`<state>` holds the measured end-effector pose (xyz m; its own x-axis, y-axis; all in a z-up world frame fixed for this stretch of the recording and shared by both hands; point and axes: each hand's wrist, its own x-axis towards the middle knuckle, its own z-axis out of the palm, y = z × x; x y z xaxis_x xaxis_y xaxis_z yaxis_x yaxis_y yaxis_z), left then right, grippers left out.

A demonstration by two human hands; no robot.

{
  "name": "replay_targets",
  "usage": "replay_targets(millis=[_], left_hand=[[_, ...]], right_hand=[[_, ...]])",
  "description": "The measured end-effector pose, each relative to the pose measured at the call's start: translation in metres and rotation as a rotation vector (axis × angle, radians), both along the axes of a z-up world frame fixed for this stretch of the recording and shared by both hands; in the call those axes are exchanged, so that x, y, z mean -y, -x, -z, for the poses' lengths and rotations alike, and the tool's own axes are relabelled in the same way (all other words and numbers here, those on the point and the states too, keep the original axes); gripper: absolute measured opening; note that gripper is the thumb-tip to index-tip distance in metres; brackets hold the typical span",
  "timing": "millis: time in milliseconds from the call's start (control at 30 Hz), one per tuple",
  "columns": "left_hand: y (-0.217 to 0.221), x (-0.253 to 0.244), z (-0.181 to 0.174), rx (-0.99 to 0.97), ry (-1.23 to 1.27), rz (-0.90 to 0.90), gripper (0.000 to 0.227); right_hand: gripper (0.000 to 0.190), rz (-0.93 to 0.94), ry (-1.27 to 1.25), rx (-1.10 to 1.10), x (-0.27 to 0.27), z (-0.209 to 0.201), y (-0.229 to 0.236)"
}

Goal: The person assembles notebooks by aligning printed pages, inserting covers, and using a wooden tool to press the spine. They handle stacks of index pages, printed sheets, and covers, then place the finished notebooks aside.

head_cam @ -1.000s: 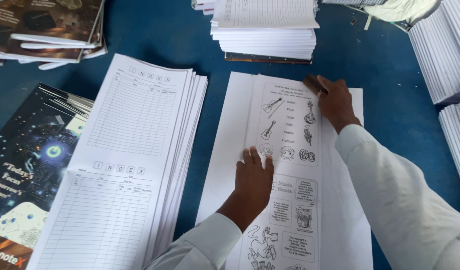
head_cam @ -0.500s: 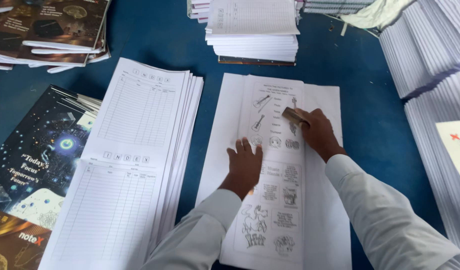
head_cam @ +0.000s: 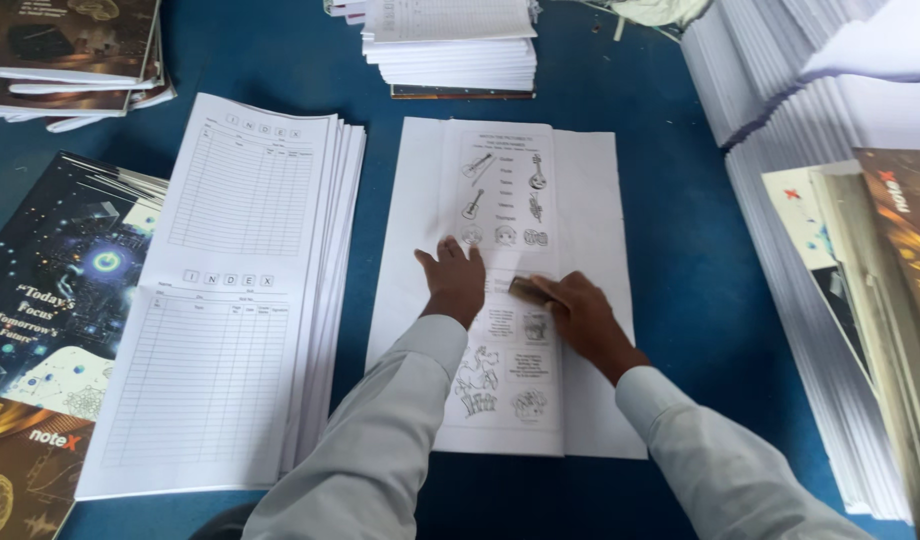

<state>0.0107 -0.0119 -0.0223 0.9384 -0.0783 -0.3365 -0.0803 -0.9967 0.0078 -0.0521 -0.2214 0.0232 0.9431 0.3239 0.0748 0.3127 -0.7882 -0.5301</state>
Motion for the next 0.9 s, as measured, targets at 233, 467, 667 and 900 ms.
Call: replay_targets(millis=[233,467,667,900], left_hand=[[0.004,-0.002,-0.005,-0.104,-0.064,0.000,0.103],[0.002,0.006,0.000,-0.036,-0.023,-0.089,0.066],[0.013,-0.002,-0.007,-0.143,-0.039,-0.064,0.088],[0.019,-0.010,0.001,-0.121,0.042,-0.135,0.074]], right_hand=[[0.046,-0.022,0.018,-0.163,0.009,-0.010,0.052],[0.044,-0.149,0.059,-0.316,0.024,-0.015,0.101],[0.049,-0.232,0.076,-0.560,0.024,-0.029,0.121],[0.043,-0.373,0.097,-0.665,0.025,-0.038,0.135]])
